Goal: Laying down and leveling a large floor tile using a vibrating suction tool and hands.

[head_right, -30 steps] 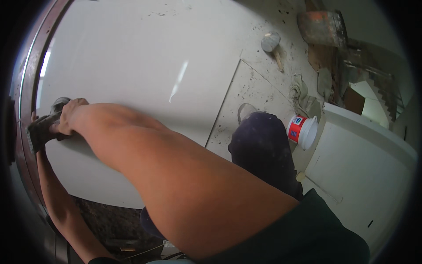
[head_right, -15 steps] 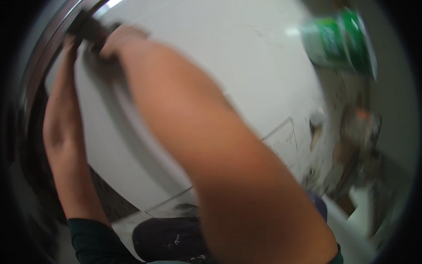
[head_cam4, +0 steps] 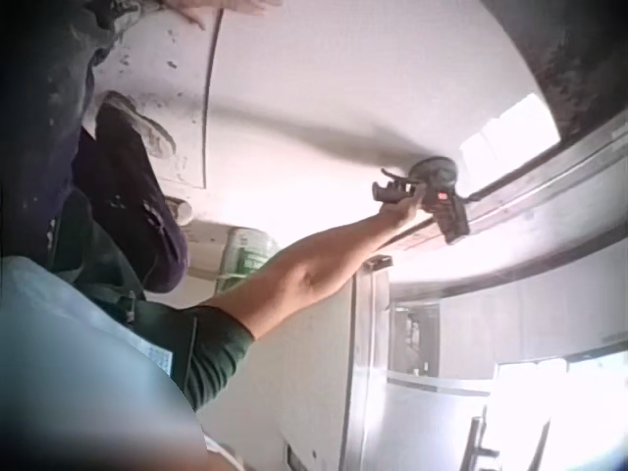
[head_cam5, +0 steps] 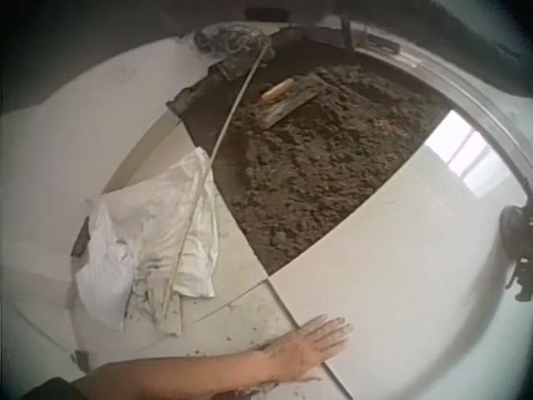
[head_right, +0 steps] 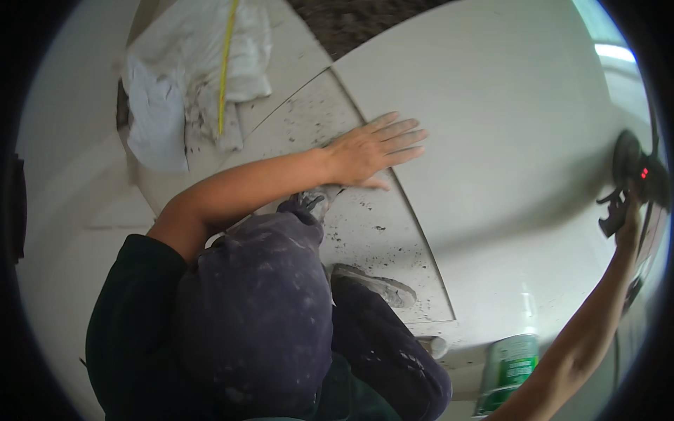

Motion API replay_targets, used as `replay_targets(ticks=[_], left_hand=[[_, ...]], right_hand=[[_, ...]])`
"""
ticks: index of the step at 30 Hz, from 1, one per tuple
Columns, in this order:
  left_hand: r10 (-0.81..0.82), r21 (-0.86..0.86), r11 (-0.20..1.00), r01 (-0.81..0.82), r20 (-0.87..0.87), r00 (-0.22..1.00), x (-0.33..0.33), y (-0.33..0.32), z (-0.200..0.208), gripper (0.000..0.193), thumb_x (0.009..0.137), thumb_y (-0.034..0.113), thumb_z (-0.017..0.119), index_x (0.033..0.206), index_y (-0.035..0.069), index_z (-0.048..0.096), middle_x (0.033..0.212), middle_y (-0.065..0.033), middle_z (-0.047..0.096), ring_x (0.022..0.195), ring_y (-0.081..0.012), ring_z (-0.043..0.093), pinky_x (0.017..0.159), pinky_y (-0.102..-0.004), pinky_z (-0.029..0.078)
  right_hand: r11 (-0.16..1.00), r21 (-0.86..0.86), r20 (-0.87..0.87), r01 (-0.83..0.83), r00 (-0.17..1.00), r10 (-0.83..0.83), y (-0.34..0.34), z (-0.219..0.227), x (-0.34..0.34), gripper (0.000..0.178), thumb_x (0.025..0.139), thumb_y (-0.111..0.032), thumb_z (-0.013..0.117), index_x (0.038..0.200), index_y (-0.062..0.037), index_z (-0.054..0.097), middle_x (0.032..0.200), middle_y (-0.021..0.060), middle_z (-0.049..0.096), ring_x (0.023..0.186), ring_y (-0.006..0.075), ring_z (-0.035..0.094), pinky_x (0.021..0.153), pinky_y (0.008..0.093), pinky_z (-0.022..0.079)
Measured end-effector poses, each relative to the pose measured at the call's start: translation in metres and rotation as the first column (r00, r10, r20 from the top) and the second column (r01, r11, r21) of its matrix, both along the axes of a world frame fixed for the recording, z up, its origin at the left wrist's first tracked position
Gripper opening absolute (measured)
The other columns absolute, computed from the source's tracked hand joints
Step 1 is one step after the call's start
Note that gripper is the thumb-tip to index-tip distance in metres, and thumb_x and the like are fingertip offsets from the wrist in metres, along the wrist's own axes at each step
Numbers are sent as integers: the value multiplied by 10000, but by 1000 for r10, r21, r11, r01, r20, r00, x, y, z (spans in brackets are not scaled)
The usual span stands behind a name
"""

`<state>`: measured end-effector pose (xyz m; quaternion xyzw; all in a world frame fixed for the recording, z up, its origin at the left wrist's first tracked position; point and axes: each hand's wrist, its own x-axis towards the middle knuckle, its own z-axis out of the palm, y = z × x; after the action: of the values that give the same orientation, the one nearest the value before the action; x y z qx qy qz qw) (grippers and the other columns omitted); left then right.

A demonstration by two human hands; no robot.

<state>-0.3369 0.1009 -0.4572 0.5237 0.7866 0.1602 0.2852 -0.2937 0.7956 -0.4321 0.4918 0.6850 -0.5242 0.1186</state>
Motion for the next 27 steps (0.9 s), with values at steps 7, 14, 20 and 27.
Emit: replay_targets(ticks=[7,14,20,27], left_hand=[[13,-31,999,-19,-187,982,6,-15,-32,863,912,530,644,1608,207,247,1701,-6,150,1574,-202,82,1304,-420,66],[-151,-131,984,123,-233,961,-6,-19,-24,828,934,561,587,1612,240,237,1707,15,118,1576,-199,58,1305,-407,45],[-170,-100,984,147,-270,948,-21,-17,-22,855,910,572,606,1605,211,261,1701,-9,148,1574,-205,81,1304,-413,71],[-108,58,991,117,-142,984,-19,-29,-22,849,866,427,731,1552,90,362,1661,-126,262,1550,-314,184,1269,-468,167]], right_hand=[[1000,-22,41,11,999,-10,19,-51,8,238,911,-180,687,1100,-40,653,932,54,652,874,194,633,818,334,527],[997,50,72,65,995,-68,-135,-28,63,207,874,-106,676,1030,28,649,920,110,683,766,231,664,683,359,555],[983,185,126,12,991,-35,-251,18,104,282,861,-106,687,1074,73,644,902,132,690,737,252,696,638,370,569],[966,260,224,-11,973,-49,-332,26,128,185,798,-85,706,950,14,670,805,90,673,661,193,655,595,357,552]])
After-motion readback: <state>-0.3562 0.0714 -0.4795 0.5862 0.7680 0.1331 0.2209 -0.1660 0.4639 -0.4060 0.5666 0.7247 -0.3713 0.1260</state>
